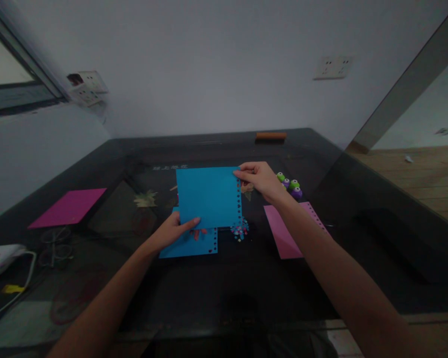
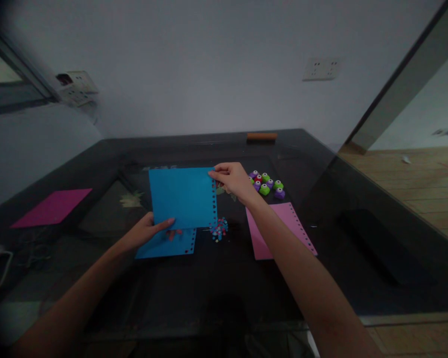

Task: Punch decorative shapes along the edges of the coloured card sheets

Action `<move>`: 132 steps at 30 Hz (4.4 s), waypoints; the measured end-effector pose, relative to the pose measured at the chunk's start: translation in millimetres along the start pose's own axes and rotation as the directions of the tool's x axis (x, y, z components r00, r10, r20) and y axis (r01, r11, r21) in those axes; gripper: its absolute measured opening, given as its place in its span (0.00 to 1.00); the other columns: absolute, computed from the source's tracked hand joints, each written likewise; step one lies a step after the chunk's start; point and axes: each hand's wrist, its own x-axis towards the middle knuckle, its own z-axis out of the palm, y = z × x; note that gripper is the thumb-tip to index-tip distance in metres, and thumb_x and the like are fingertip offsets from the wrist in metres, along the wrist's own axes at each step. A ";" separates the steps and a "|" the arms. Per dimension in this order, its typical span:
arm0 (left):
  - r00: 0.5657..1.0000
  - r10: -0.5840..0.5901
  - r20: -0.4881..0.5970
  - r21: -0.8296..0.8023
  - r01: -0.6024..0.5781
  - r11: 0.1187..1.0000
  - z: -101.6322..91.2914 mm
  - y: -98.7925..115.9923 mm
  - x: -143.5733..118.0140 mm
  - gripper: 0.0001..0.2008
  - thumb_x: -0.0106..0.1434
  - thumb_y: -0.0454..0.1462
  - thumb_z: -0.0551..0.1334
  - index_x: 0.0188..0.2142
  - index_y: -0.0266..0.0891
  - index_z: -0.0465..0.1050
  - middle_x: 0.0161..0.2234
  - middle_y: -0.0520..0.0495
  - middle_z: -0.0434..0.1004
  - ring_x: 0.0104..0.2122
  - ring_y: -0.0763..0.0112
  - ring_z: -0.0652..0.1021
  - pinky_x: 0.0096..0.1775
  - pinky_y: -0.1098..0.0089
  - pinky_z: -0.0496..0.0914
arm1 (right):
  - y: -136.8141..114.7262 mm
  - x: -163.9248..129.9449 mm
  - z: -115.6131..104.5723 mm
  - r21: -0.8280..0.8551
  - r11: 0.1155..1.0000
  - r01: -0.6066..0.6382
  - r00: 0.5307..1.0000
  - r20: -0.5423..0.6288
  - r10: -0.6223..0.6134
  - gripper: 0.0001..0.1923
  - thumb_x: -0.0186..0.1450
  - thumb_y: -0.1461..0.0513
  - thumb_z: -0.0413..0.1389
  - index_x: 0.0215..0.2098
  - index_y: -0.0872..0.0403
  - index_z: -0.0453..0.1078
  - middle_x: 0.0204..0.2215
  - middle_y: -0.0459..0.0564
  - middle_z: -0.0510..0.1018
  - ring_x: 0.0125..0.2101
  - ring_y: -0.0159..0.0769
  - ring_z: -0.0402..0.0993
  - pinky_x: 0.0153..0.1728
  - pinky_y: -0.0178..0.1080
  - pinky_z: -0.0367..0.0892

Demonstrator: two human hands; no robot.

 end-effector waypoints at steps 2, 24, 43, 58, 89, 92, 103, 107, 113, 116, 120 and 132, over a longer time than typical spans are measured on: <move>1.000 -0.020 0.002 0.010 0.020 1.000 0.1 2.5 -1.1 0.21 0.60 0.51 0.59 0.23 0.36 0.74 0.26 0.45 0.79 0.28 0.66 0.77 0.35 0.68 0.71 | 0.5 -0.1 1.7 0.006 1.000 -0.004 1.000 0.000 0.004 0.10 0.55 0.58 0.61 0.23 0.56 0.68 0.16 0.42 0.68 0.18 0.25 0.63 0.18 0.31 0.57; 0.996 -0.086 0.012 0.010 0.086 0.996 4.3 -5.2 -2.1 0.16 0.60 0.48 0.61 0.31 0.35 0.74 0.21 0.47 0.76 0.22 0.69 0.75 0.28 0.71 0.68 | -4.6 -3.4 10.0 -0.009 1.000 -0.018 1.000 0.021 0.019 0.09 0.54 0.59 0.61 0.24 0.56 0.69 0.19 0.42 0.69 0.20 0.25 0.64 0.21 0.31 0.60; 0.994 -0.100 0.044 -0.021 0.101 0.995 3.6 -1.7 -3.2 0.15 0.59 0.47 0.62 0.30 0.36 0.70 0.25 0.47 0.78 0.18 0.76 0.70 0.26 0.72 0.67 | -1.6 -2.5 6.4 -0.057 0.997 0.043 0.999 -0.023 -0.044 0.09 0.52 0.59 0.63 0.28 0.57 0.73 0.21 0.45 0.73 0.22 0.27 0.67 0.22 0.32 0.62; 0.995 -0.104 0.013 -0.038 0.104 0.994 5.9 3.7 -3.7 0.16 0.58 0.49 0.62 0.29 0.36 0.70 0.25 0.46 0.78 0.18 0.74 0.70 0.23 0.73 0.66 | 6.3 -0.2 5.2 -0.094 0.994 0.065 0.997 -0.046 -0.069 0.10 0.53 0.59 0.62 0.29 0.57 0.73 0.20 0.45 0.73 0.21 0.28 0.68 0.22 0.32 0.63; 0.990 0.032 -0.134 -0.024 -0.036 0.999 -22.9 -9.8 2.9 0.17 0.57 0.46 0.63 0.22 0.34 0.75 0.15 0.51 0.68 0.17 0.74 0.69 0.25 0.72 0.65 | 16.9 4.3 8.2 -0.082 0.995 0.051 0.997 -0.052 -0.055 0.11 0.54 0.56 0.61 0.29 0.57 0.73 0.22 0.47 0.76 0.20 0.27 0.68 0.21 0.31 0.62; 0.977 0.045 -0.209 -0.070 -0.061 0.996 -28.1 -12.4 4.5 0.17 0.56 0.45 0.64 0.21 0.33 0.75 0.14 0.50 0.68 0.17 0.74 0.68 0.25 0.72 0.65 | 19.8 4.0 10.3 -0.116 0.992 0.046 0.998 -0.046 -0.052 0.11 0.55 0.56 0.60 0.29 0.57 0.73 0.22 0.47 0.76 0.20 0.27 0.68 0.21 0.31 0.63; 0.716 0.012 -0.698 -0.312 -0.320 0.894 -49.0 -24.2 13.3 0.18 0.50 0.48 0.67 0.31 0.36 0.69 0.22 0.51 0.75 0.18 0.75 0.70 0.23 0.72 0.62 | 40.5 9.0 52.5 -0.477 0.873 0.103 0.994 0.091 -0.067 0.08 0.60 0.62 0.56 0.31 0.58 0.75 0.24 0.49 0.78 0.24 0.31 0.72 0.27 0.33 0.65; 0.684 -0.010 -0.730 -0.341 -0.351 0.872 -49.7 -25.3 14.4 0.19 0.49 0.47 0.68 0.33 0.36 0.69 0.22 0.52 0.75 0.19 0.75 0.70 0.23 0.73 0.62 | 47.0 16.8 89.2 -0.589 0.801 0.107 0.993 0.109 -0.052 0.06 0.61 0.64 0.56 0.33 0.56 0.76 0.30 0.51 0.80 0.31 0.35 0.75 0.33 0.35 0.66; 0.696 0.003 -0.718 -0.328 -0.342 0.880 -46.1 -27.0 15.4 0.18 0.50 0.48 0.68 0.30 0.35 0.71 0.22 0.49 0.76 0.18 0.75 0.70 0.24 0.72 0.63 | 44.0 30.7 144.0 -0.735 0.674 0.075 0.997 0.074 -0.031 0.11 0.64 0.60 0.54 0.42 0.56 0.74 0.38 0.57 0.79 0.41 0.43 0.75 0.41 0.41 0.66; 0.699 0.019 -0.715 -0.303 -0.334 0.892 -45.2 -24.2 13.5 0.17 0.51 0.48 0.67 0.29 0.35 0.71 0.22 0.50 0.76 0.18 0.74 0.70 0.25 0.72 0.64 | 42.4 35.5 160.8 -0.787 0.614 0.062 0.998 0.062 -0.021 0.16 0.64 0.56 0.54 0.45 0.58 0.72 0.40 0.60 0.78 0.43 0.47 0.74 0.42 0.44 0.67; 0.700 0.044 -0.713 -0.265 -0.328 0.907 -46.1 -21.2 11.0 0.16 0.52 0.47 0.67 0.27 0.35 0.71 0.20 0.50 0.75 0.19 0.73 0.71 0.27 0.71 0.65 | 46.8 38.6 176.0 -0.836 0.547 0.055 0.998 0.056 -0.015 0.22 0.64 0.52 0.54 0.48 0.61 0.69 0.43 0.65 0.77 0.45 0.52 0.73 0.42 0.47 0.67; 0.715 0.031 -0.698 -0.242 -0.276 0.930 -38.6 -14.3 10.3 0.16 0.50 0.47 0.67 0.27 0.37 0.70 0.20 0.50 0.75 0.20 0.69 0.73 0.27 0.69 0.66 | 51.7 40.7 170.7 -0.831 0.555 0.019 0.999 0.032 0.014 0.16 0.65 0.57 0.52 0.46 0.60 0.69 0.44 0.64 0.76 0.45 0.50 0.74 0.42 0.45 0.67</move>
